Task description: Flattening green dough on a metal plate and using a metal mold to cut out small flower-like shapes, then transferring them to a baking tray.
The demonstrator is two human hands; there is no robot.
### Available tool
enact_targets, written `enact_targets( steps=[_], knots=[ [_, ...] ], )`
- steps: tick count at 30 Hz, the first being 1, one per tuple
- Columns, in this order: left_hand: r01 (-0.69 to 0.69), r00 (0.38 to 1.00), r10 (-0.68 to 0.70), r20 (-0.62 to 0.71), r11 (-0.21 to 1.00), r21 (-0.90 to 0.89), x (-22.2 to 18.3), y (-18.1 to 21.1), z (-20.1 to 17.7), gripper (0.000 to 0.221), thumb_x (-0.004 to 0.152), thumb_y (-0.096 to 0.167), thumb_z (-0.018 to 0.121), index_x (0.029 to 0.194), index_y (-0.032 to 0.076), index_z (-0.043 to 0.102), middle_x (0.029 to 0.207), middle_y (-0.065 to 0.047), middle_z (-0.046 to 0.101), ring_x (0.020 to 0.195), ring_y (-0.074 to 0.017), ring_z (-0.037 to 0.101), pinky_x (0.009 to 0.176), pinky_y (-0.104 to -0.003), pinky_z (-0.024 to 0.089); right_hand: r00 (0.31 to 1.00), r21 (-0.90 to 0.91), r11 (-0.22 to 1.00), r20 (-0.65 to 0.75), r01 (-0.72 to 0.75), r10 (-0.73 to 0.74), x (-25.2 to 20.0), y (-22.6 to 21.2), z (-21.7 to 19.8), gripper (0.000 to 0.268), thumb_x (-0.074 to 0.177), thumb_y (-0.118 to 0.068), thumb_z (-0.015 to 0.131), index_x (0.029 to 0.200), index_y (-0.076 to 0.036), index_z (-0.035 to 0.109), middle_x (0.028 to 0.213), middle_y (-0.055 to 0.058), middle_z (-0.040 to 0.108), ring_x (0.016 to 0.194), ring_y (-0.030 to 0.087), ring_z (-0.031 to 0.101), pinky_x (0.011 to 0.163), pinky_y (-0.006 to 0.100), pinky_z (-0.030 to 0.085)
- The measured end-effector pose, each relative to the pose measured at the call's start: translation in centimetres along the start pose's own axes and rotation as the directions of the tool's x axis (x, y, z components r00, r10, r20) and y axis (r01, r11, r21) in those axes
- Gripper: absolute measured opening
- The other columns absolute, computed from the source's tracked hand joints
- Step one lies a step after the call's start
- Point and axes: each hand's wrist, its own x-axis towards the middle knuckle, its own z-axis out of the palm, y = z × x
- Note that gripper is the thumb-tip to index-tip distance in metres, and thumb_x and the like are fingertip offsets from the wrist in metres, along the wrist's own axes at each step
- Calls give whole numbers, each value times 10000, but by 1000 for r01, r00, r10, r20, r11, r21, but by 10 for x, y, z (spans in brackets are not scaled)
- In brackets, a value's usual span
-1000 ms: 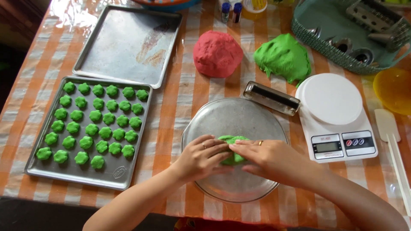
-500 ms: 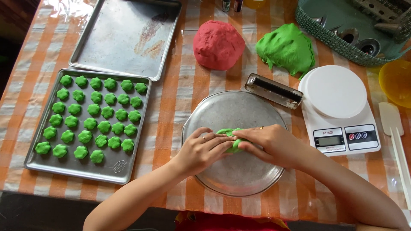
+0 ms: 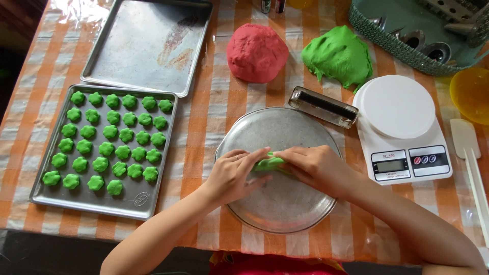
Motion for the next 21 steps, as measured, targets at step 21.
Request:
enact_targets(
  steps=[21],
  knots=[
    [12,982,-68,-176,954,-300,17,12,-22,235,832,65,823,1050,30,741,1155,-118,764,989,-311,770,827,-417,645,975,-150,980,-156,132,-156,7,-38,-21,212,982,-75,644,1171,-122,727,1068,19,709,1017,227,748,800,298,599]
  ],
)
